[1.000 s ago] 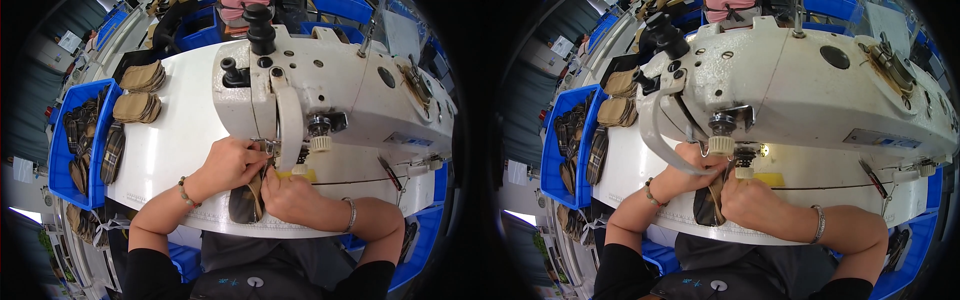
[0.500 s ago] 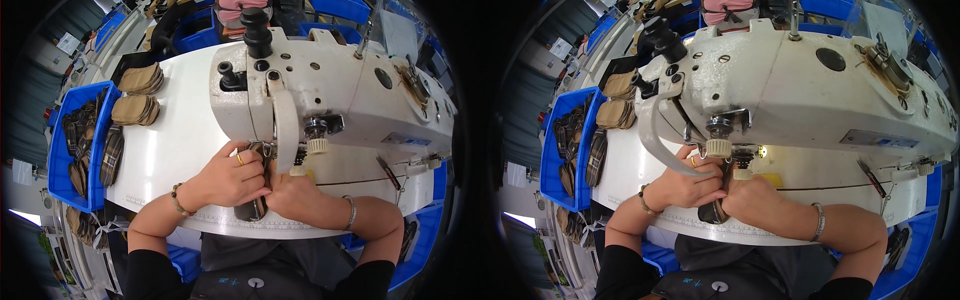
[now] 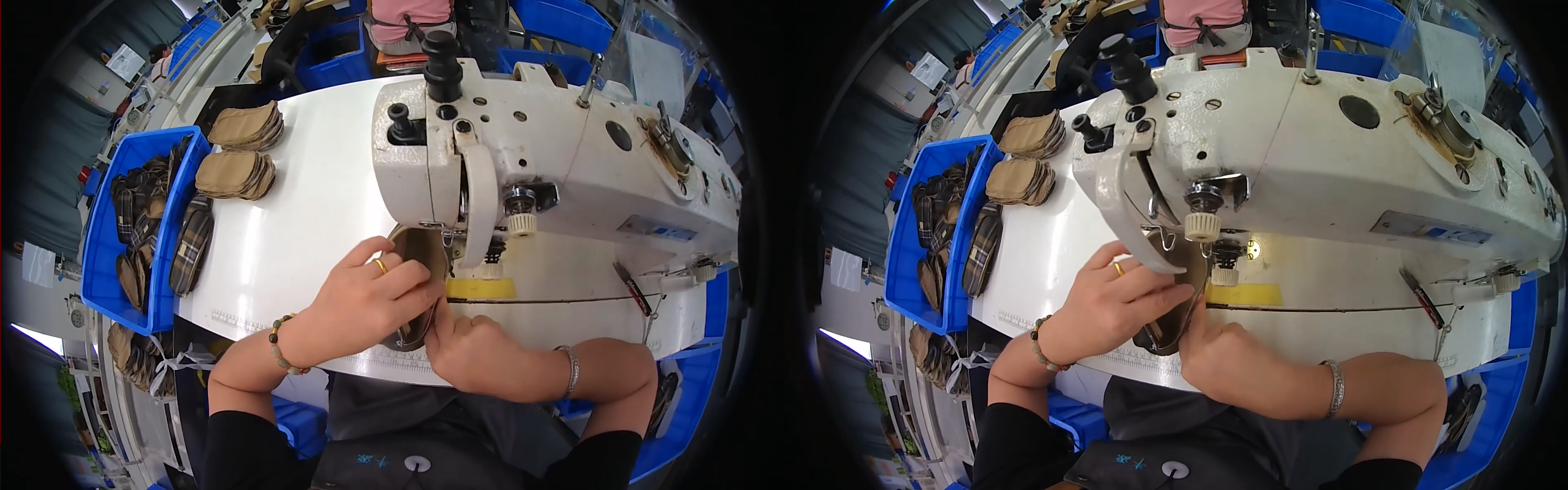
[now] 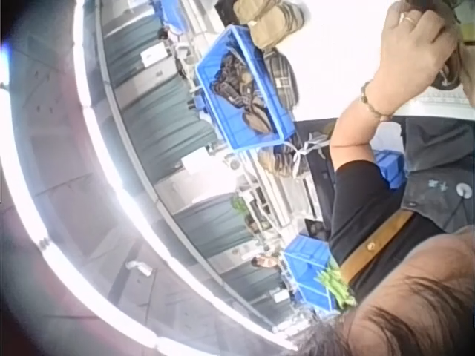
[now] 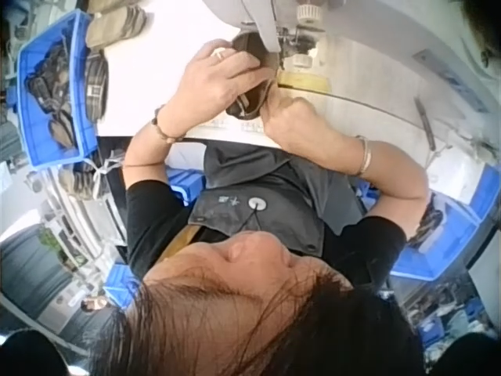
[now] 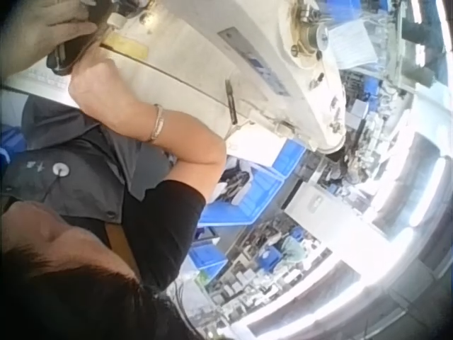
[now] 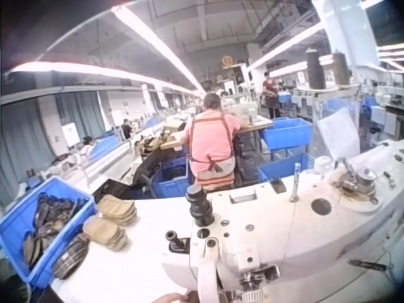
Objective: Operating an industrial sewing machine to assemble components of slippers.
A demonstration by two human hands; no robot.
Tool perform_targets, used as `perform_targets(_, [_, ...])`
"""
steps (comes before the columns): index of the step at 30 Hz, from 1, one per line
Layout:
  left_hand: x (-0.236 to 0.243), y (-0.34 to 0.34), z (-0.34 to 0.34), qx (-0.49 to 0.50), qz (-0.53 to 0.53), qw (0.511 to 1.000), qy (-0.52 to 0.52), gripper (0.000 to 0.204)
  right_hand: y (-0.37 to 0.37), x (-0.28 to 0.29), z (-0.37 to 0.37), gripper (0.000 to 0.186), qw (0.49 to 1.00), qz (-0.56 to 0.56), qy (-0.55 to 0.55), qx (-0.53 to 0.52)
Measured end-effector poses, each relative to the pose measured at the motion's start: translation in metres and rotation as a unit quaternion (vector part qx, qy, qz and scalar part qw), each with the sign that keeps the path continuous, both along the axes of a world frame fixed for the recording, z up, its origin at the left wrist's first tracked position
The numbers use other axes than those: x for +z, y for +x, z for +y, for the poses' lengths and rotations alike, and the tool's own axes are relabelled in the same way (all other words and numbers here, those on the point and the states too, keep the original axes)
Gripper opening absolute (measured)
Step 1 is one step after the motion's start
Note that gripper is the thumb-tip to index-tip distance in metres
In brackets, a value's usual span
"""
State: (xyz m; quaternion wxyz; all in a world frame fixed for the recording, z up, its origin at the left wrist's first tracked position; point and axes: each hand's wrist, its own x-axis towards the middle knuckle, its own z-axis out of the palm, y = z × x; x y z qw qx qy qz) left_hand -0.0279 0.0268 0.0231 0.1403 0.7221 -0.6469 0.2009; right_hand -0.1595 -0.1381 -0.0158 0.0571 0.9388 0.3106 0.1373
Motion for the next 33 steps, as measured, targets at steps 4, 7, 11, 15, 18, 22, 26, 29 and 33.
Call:
perform_targets(4, [-0.017, 0.0, -0.006, -0.025, -0.006, 0.997, 0.077, 0.027, -0.002, -0.003, 0.004, 0.016, 0.999, -0.034, 0.007, 0.019])
perform_targets(7, [-0.028, -0.004, -0.005, -0.037, -0.034, 0.996, 0.071, 0.028, -0.001, -0.008, 0.004, 0.013, 0.998, -0.057, -0.011, 0.028])
perform_targets(11, [-0.028, -0.013, -0.006, -0.041, -0.048, 0.997, 0.042, 0.034, -0.003, -0.016, 0.002, 0.015, 0.996, -0.074, 0.001, 0.049])
perform_targets(15, [-0.029, -0.013, -0.004, -0.01, -0.073, 0.996, 0.055, 0.034, -0.002, -0.013, -0.003, 0.014, 0.991, -0.113, -0.006, 0.066])
perform_targets(18, [-0.029, -0.017, -0.001, 0.01, -0.057, 0.998, -0.011, 0.036, 0.0, -0.011, -0.006, 0.015, 0.99, -0.124, 0.002, 0.072])
perform_targets(22, [-0.028, -0.024, -0.001, 0.041, 0.065, 0.996, 0.038, 0.035, 0.0, -0.015, -0.007, 0.018, 0.989, -0.121, 0.006, 0.08])
perform_targets(26, [-0.029, -0.025, -0.002, 0.052, 0.154, 0.985, 0.064, 0.034, -0.001, -0.013, -0.006, 0.018, 0.99, -0.115, 0.002, 0.079])
perform_targets(29, [-0.03, -0.024, -0.004, 0.045, 0.177, 0.981, 0.067, 0.035, -0.004, -0.012, -0.005, 0.018, 0.992, -0.108, -0.006, 0.067])
perform_targets(33, [-0.032, -0.021, -0.004, 0.039, 0.184, 0.98, 0.063, 0.037, -0.005, -0.011, -0.005, 0.018, 0.993, -0.098, -0.014, 0.06])
